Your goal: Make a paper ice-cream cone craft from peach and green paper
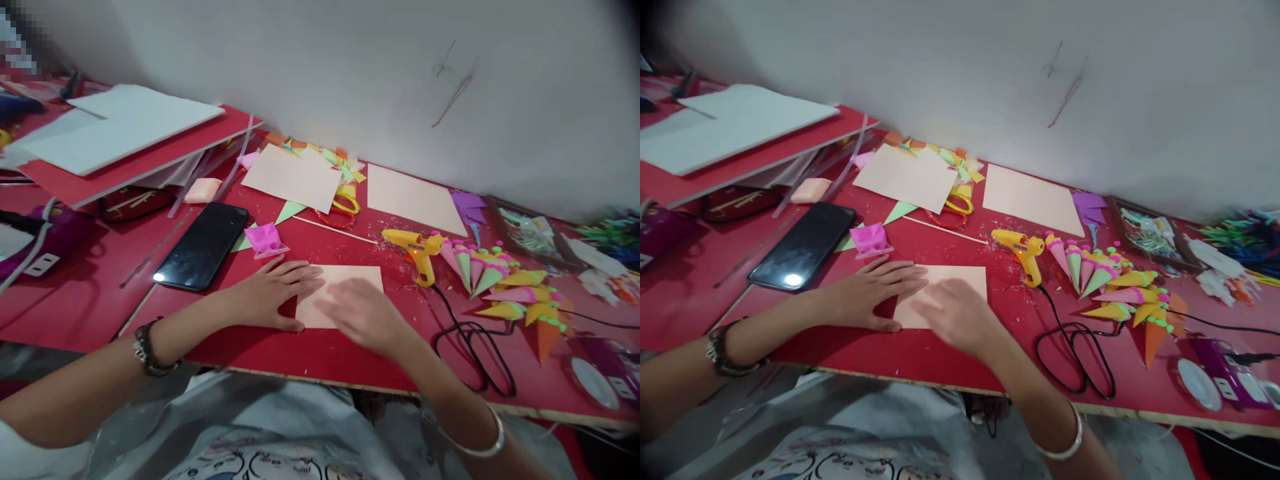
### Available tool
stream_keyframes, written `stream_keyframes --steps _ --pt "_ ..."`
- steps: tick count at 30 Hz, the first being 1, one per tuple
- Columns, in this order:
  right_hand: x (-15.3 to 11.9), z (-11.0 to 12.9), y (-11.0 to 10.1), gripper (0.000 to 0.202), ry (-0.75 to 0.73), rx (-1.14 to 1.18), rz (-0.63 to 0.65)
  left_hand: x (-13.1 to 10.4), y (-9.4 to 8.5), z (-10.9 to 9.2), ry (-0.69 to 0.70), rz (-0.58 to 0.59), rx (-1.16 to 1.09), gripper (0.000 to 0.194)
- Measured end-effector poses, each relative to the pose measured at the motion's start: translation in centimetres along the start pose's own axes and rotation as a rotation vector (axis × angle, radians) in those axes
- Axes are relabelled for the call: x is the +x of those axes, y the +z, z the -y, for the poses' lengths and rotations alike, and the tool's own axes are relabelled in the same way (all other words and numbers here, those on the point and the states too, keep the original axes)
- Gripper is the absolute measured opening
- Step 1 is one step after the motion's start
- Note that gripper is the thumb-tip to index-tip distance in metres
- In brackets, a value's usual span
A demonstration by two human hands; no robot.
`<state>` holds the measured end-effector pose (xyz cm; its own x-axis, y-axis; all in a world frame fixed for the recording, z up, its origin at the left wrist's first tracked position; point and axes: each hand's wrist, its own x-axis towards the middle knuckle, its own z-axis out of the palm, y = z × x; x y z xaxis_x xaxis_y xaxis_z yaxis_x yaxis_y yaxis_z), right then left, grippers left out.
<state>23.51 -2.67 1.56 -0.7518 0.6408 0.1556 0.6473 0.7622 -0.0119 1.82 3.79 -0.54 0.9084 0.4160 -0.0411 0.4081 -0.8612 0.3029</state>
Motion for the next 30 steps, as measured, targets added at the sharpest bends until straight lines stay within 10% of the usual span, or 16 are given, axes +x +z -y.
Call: stream_keyframes --steps 8,30 --pt "-1.6 3.7 1.0 0.042 0.056 0.151 0.086 0.0 -0.5 -0.5 -0.031 0.044 -0.007 0.068" --pt "-10.4 1.9 -0.7 0.029 0.427 0.020 -0.063 0.1 -0.5 -0.5 -0.050 0.088 -0.022 0.070"
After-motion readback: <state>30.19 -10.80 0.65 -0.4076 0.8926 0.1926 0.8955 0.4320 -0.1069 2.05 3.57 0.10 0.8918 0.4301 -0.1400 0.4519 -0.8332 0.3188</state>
